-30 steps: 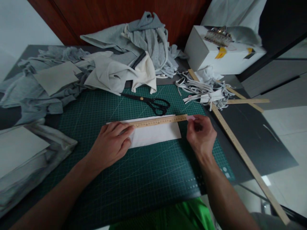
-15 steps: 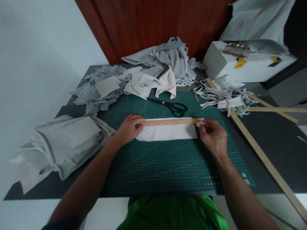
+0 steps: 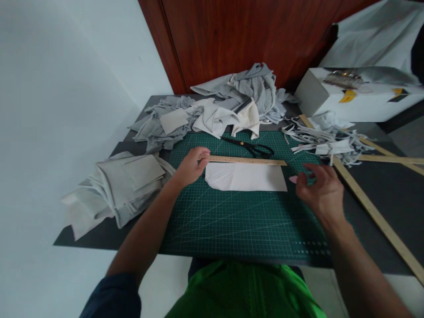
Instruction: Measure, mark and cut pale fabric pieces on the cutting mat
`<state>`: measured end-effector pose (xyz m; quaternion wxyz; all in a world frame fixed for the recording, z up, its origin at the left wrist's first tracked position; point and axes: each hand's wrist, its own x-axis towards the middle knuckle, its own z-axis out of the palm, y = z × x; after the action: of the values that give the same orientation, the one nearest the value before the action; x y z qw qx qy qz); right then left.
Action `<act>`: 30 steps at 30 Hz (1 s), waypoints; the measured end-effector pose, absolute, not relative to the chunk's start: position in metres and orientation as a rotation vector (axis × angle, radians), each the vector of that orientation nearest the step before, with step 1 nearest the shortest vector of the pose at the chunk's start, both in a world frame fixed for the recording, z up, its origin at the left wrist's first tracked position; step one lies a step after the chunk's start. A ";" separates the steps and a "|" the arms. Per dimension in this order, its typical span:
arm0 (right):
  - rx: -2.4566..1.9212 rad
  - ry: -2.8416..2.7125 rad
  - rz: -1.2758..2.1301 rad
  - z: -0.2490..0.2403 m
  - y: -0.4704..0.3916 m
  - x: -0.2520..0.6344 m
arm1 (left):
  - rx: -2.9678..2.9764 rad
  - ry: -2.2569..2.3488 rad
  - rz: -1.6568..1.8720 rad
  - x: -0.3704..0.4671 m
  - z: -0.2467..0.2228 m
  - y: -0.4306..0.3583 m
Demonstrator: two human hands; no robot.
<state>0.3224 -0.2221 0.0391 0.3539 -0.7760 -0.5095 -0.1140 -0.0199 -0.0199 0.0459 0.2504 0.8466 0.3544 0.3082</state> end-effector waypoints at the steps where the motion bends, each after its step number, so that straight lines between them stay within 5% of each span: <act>1: -1.939 -1.395 -0.323 0.042 -0.218 0.317 | 2.264 0.976 0.869 -0.022 0.048 -0.019; 15: -1.827 -1.938 -0.225 0.057 -0.168 0.265 | 1.459 0.747 1.241 -0.024 0.043 -0.005; 25: -1.758 -1.504 1.004 0.066 -0.188 0.215 | 1.367 1.074 1.135 0.000 0.024 -0.022; 30: -1.525 -1.128 1.250 0.054 -0.190 0.174 | 1.481 0.891 1.106 0.000 0.022 -0.024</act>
<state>0.1740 -0.1901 0.0540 0.4213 -0.6088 -0.4504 0.4989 -0.0001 -0.0241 0.0224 0.5181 0.6174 0.3714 0.4609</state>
